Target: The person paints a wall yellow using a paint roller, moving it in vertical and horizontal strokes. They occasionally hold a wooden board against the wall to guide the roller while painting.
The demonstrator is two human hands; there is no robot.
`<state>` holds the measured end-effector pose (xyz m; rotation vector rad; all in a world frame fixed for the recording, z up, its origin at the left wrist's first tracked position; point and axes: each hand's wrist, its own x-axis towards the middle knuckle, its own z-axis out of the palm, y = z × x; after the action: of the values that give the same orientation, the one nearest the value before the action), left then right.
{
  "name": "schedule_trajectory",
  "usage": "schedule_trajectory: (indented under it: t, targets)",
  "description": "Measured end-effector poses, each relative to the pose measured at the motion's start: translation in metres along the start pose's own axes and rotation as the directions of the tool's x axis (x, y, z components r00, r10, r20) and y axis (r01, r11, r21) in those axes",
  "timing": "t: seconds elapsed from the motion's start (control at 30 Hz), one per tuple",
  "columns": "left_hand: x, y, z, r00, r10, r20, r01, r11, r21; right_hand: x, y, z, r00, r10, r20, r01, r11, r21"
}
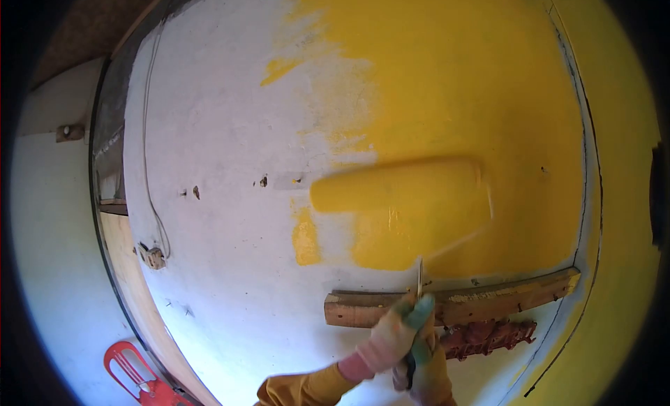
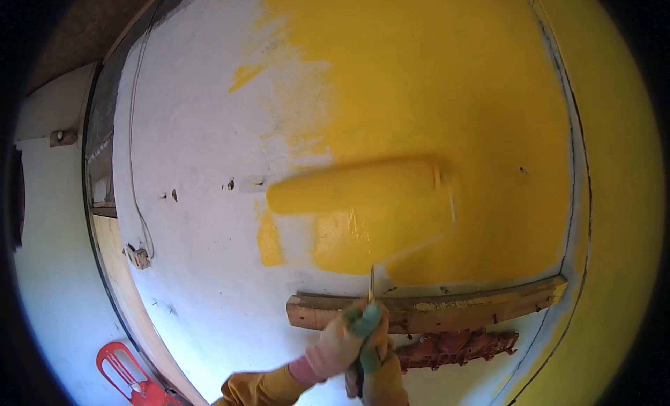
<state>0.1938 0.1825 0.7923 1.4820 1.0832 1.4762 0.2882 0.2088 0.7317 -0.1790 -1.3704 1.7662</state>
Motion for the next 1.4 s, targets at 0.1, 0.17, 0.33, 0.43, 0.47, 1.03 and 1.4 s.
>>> schedule_trajectory:
  t: [0.1,0.17,0.33,0.43,0.47,1.03,1.4]
  targets:
    - [0.029,0.041,-0.011,0.921,0.347,-0.175,-0.189,0.793,0.579,0.038,-0.032,0.025,0.999,-0.013,-0.029,0.014,0.999,0.042]
    - [0.034,0.07,-0.022,0.951,0.299,-0.075,-0.173,0.718,0.675,0.056,-0.032,0.031,1.0,-0.006,-0.015,0.007,0.998,0.068]
    - [0.018,0.002,-0.029,0.937,0.216,-0.273,-0.043,0.85,0.525,0.035,0.017,0.025,0.987,-0.128,-0.101,0.121,0.99,-0.075]
    - [0.0,-0.014,-0.017,0.959,0.17,-0.225,-0.033,0.86,0.51,0.026,0.053,0.011,0.997,-0.025,-0.068,0.025,1.0,0.005]
    - [-0.004,-0.015,-0.016,0.969,0.139,-0.202,-0.021,0.866,0.499,0.021,0.045,0.016,0.998,-0.033,-0.06,0.036,0.999,0.04]
    - [0.031,-0.007,0.01,0.944,0.331,0.005,-0.296,0.838,0.458,0.012,-0.001,-0.002,0.982,-0.162,-0.1,0.171,0.981,0.091]
    - [0.036,-0.046,0.008,0.986,-0.094,-0.14,0.133,0.946,0.296,0.03,0.013,-0.008,0.989,-0.085,-0.122,0.09,0.995,0.034]
